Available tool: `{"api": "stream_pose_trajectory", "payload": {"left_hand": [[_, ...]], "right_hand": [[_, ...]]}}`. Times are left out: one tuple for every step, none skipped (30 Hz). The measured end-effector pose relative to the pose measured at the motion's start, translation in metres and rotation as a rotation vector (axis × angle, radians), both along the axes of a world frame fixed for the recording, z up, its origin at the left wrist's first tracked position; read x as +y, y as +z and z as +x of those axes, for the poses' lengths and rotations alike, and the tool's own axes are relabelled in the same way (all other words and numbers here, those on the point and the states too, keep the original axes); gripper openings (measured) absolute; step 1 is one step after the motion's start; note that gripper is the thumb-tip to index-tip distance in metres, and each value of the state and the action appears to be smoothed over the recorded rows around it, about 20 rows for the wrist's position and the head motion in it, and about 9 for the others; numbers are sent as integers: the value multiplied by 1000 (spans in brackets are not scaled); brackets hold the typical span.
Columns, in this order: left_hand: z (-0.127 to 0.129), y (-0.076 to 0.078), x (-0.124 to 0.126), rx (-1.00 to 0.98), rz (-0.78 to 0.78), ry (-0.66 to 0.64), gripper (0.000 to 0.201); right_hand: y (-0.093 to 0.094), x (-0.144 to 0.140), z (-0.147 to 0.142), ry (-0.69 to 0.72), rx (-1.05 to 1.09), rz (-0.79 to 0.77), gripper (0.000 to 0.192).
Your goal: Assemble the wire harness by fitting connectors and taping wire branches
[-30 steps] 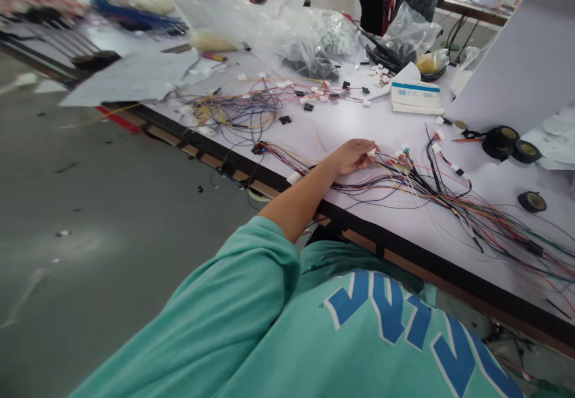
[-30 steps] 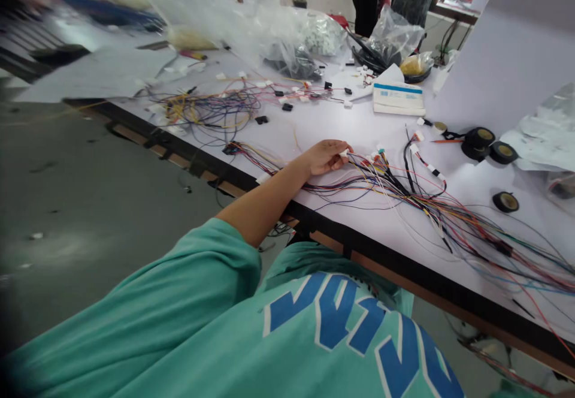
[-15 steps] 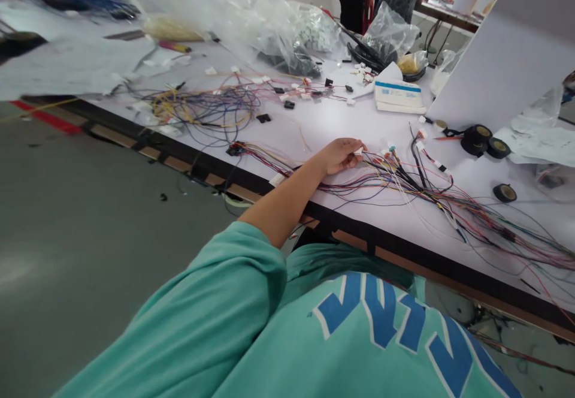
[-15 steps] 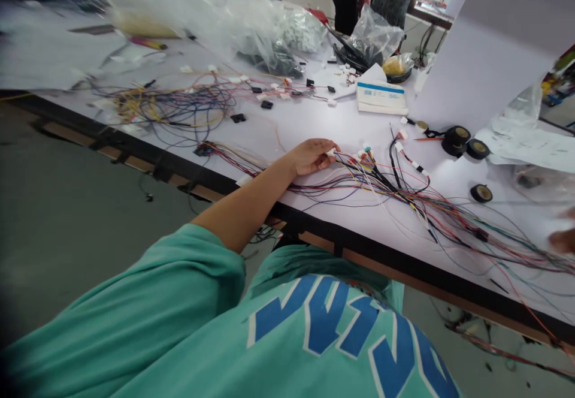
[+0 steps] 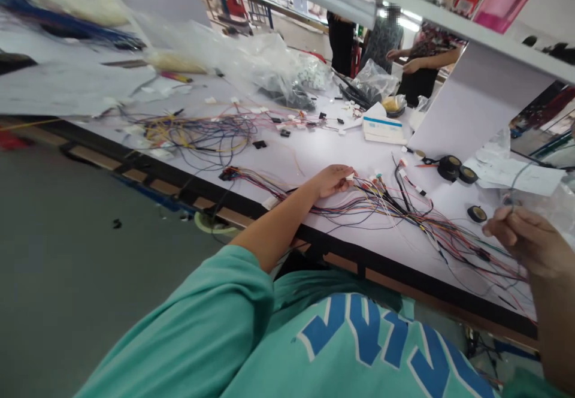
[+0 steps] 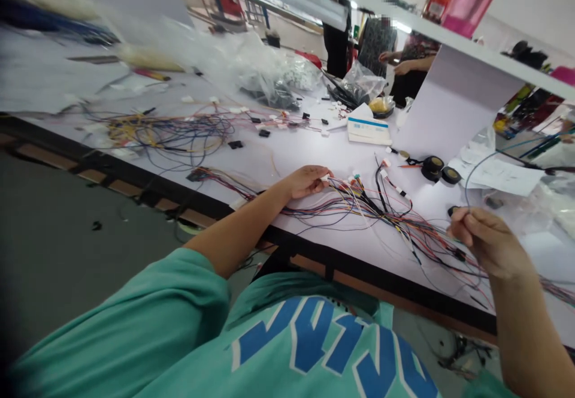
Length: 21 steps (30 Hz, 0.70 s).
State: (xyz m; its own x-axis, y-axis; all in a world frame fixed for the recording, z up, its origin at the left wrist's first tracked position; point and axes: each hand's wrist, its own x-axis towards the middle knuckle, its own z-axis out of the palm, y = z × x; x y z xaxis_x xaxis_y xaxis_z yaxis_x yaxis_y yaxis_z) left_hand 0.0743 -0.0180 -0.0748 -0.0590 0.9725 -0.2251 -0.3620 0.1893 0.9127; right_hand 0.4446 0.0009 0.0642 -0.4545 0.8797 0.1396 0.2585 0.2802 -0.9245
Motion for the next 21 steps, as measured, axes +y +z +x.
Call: {"api": "stream_pose_trajectory", "payload": {"left_hand": [[0,-1,1,2,6,-1,18],[0,-1,1,4,14,0,18],[0,-1,2,6,22,1,19],[0,-1,2,7,28,-1,19],[0,-1,3,8,31,-3,19],[1,-1,3,9,33,-7,20],[1,-1,3,9,33,-11,21],[1,-1,3,9,32,-14,22],[1,-1,3,9,34,-17,22],[1,-1,3,9,36,-19,22],[1,-2,3,7,37,-20,22],[1,-2,3,6,42,-21,22],[1,-2,3,7,47,-23,23],[1,-2,3,8,53,-25,23],[1,-2,2,11,57,-25,23],[1,-2,2,13,60,-24,23],[0,-2,2,17,62,-21,23],[0,-1,1,21,60,-17,23],[0,0,1,23,54,-15,23],[-1,1,1,30,46,-15,23],[-1,2,1,39,36,-17,23]], "right_hand": [[-1,0,-9,49,80,-75,24],[-3,-1,-19,113,156,-155,20],[-6,-2,-30,186,218,-235,18],[-10,-3,-43,259,255,-302,17],[-15,-5,-57,337,252,-357,17],[-21,-7,-72,406,229,-422,18],[-27,-8,-88,465,213,-491,19],[-34,-10,-105,527,179,-575,21],[-41,-12,-123,589,112,-662,25],[-48,-14,-141,644,43,-734,31],[-55,-17,-159,685,-21,-784,37],[-61,-19,-176,711,-86,-817,41],[-67,-23,-193,708,-143,-828,41],[-72,-27,-208,705,-217,-810,39],[-77,-32,-223,703,-298,-770,35],[-81,-38,-236,702,-383,-708,29],[-84,-43,-248,699,-461,-633,22],[-86,-48,-258,693,-516,-543,15],[-88,-52,-265,684,-554,-443,14],[-88,-54,-270,677,-566,-337,17],[-88,-54,-272,669,-561,-234,21]]}}
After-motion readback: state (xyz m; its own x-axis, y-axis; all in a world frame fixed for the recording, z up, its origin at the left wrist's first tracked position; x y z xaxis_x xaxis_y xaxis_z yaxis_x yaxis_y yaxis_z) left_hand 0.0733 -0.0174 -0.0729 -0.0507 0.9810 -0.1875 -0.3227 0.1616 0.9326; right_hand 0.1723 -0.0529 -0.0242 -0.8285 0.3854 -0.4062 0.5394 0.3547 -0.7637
